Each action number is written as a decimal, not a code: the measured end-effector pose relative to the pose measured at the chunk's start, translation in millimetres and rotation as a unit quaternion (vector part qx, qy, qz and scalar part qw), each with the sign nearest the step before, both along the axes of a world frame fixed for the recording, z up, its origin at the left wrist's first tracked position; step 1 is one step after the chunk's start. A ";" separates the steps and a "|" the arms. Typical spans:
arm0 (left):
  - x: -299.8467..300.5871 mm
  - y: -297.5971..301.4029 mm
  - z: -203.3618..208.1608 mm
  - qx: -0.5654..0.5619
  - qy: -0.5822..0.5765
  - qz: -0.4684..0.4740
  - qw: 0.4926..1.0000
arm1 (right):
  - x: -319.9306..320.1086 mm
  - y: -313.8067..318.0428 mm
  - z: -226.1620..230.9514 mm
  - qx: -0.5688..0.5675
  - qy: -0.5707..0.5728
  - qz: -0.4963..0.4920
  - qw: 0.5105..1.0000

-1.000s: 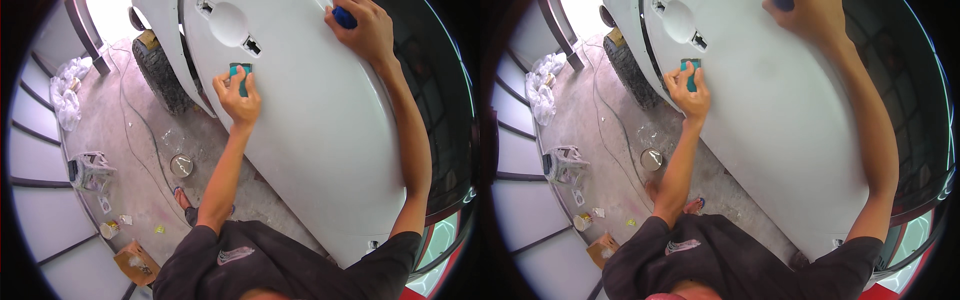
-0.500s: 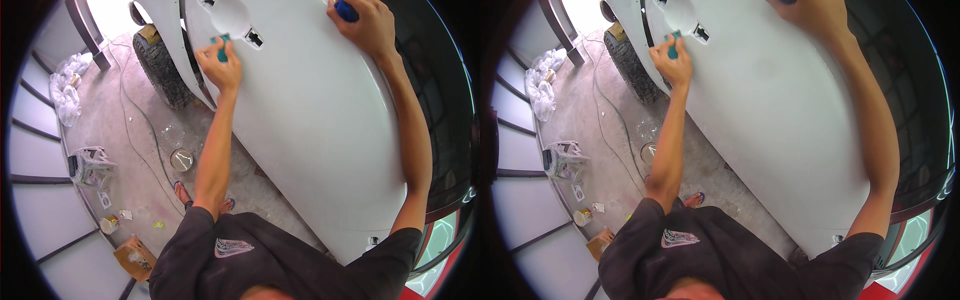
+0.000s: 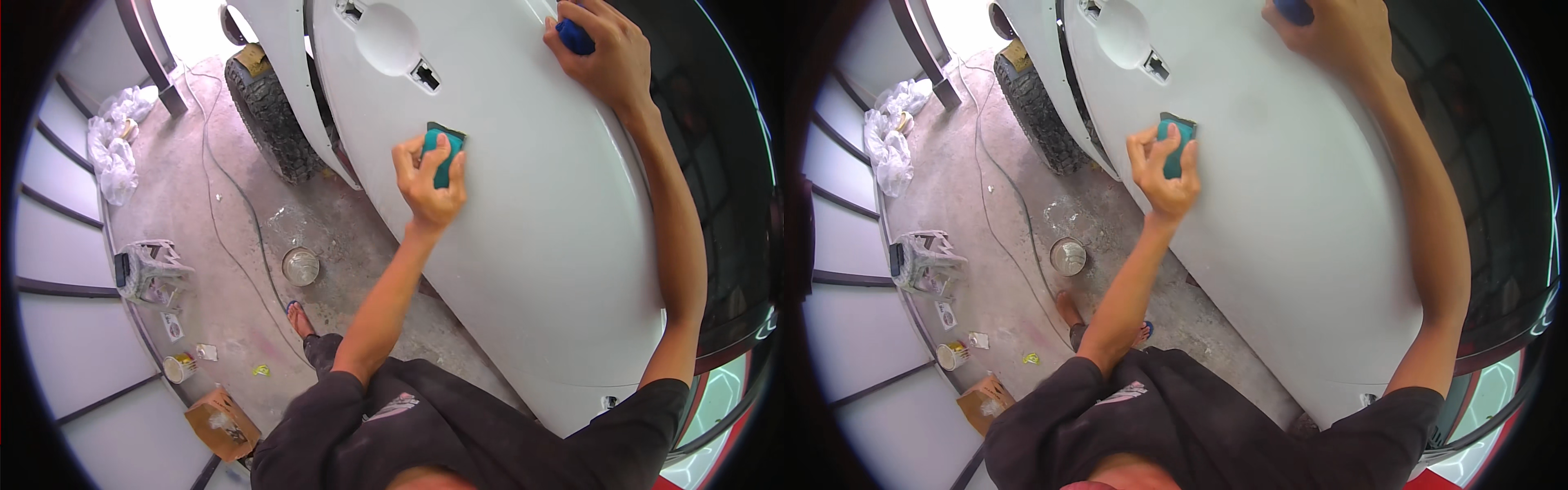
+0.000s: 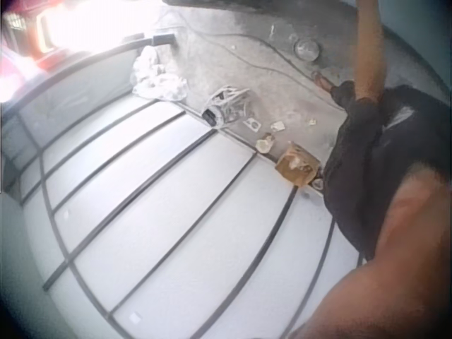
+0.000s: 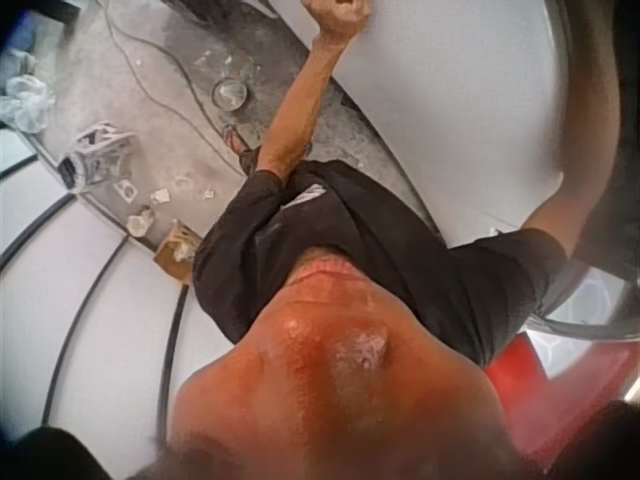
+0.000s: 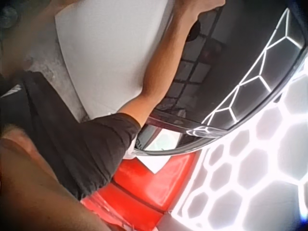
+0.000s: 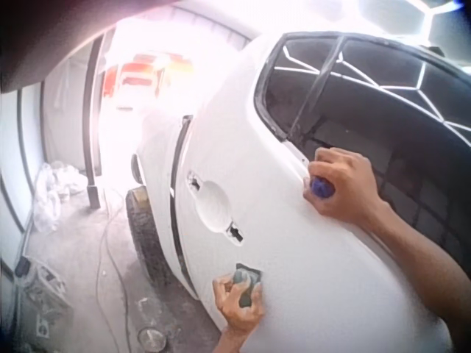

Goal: The person dips a sanding block and a cloth into a bucket of water, sands a car door with the sanding block, and wipes the car door down with the wet cloth.

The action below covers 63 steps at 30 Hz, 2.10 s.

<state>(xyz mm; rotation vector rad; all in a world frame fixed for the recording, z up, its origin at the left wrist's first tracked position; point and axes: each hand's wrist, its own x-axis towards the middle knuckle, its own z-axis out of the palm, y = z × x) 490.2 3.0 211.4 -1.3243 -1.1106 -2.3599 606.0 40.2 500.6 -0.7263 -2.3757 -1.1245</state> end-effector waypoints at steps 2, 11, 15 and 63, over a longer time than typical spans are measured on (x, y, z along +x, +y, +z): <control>-21.6 23.3 6.1 -0.011 -0.040 0.032 0.999 | -2.2 -3.6 4.0 0.002 -0.004 0.000 1.000; -24.2 7.6 -4.0 -0.015 0.061 -0.004 0.998 | -3.9 0.1 -0.4 -0.024 0.013 0.005 1.000; -72.1 40.6 23.3 -0.083 -0.028 0.006 0.996 | -6.6 -7.7 4.8 0.012 0.005 0.016 1.000; -83.8 82.9 -19.8 -0.050 -0.091 0.094 0.990 | 1.9 -2.2 4.6 0.033 -0.003 0.052 0.998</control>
